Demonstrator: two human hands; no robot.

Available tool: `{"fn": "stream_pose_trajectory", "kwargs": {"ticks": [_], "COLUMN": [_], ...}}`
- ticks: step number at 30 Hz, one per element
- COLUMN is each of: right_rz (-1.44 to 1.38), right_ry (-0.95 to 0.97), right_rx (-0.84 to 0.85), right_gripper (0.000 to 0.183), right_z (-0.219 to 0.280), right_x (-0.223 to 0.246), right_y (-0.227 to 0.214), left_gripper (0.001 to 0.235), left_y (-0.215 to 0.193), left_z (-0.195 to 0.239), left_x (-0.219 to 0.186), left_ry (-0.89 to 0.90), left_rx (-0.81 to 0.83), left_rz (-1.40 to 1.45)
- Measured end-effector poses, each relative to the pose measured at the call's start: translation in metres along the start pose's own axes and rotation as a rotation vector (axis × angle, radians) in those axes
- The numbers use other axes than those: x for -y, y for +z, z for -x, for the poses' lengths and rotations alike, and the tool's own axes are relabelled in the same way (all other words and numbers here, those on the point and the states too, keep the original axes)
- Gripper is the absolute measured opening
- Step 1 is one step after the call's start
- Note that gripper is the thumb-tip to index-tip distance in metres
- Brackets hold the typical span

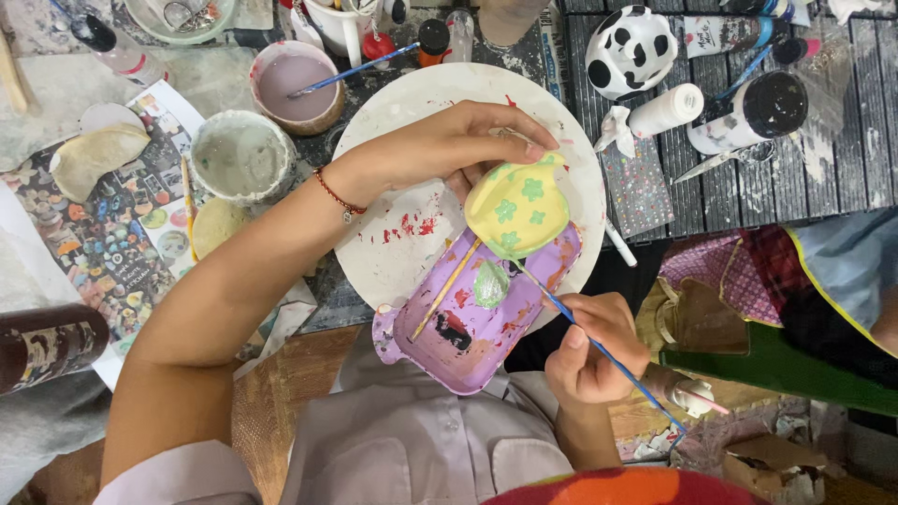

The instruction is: The person paints green clover patterns onto a yellow ceramic figurine using a fine brush and green paint from a purple palette. The person repeatedly dips the brush into the paint and applies it to the figurine's surface.

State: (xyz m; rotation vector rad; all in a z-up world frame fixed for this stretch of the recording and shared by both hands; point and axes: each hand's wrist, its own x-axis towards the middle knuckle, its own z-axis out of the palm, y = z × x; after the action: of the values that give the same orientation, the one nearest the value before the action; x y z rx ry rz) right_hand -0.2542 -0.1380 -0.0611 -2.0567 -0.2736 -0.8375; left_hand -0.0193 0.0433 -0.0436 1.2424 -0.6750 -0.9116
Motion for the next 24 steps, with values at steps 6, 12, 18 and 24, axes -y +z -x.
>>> {"fn": "stream_pose_trajectory", "kwargs": {"ticks": [6,12,18,24], "right_rz": [0.038,0.008,0.029,0.001], "right_ry": [-0.043,-0.049,-0.056,-0.087], "right_rx": [0.097,-0.024,0.045,-0.036], "right_gripper": [0.015,0.012,0.014,0.016], "right_z": [-0.001,0.006,0.008,0.009], "right_x": [-0.001,-0.004,-0.004,-0.010], "right_y": [0.003,0.000,0.000,-0.002], "left_gripper": [0.046,0.047,0.047,0.047], "left_y": [0.000,-0.001,0.001,0.001], "left_z": [-0.001,0.000,0.001,0.002], "left_x": [0.002,0.003,-0.001,-0.001], "left_ry": [-0.012,-0.006,-0.015,-0.020], "left_rx": [-0.004,-0.007,-0.008,-0.003], "left_rz": [0.013,-0.003,0.005,0.009]}}
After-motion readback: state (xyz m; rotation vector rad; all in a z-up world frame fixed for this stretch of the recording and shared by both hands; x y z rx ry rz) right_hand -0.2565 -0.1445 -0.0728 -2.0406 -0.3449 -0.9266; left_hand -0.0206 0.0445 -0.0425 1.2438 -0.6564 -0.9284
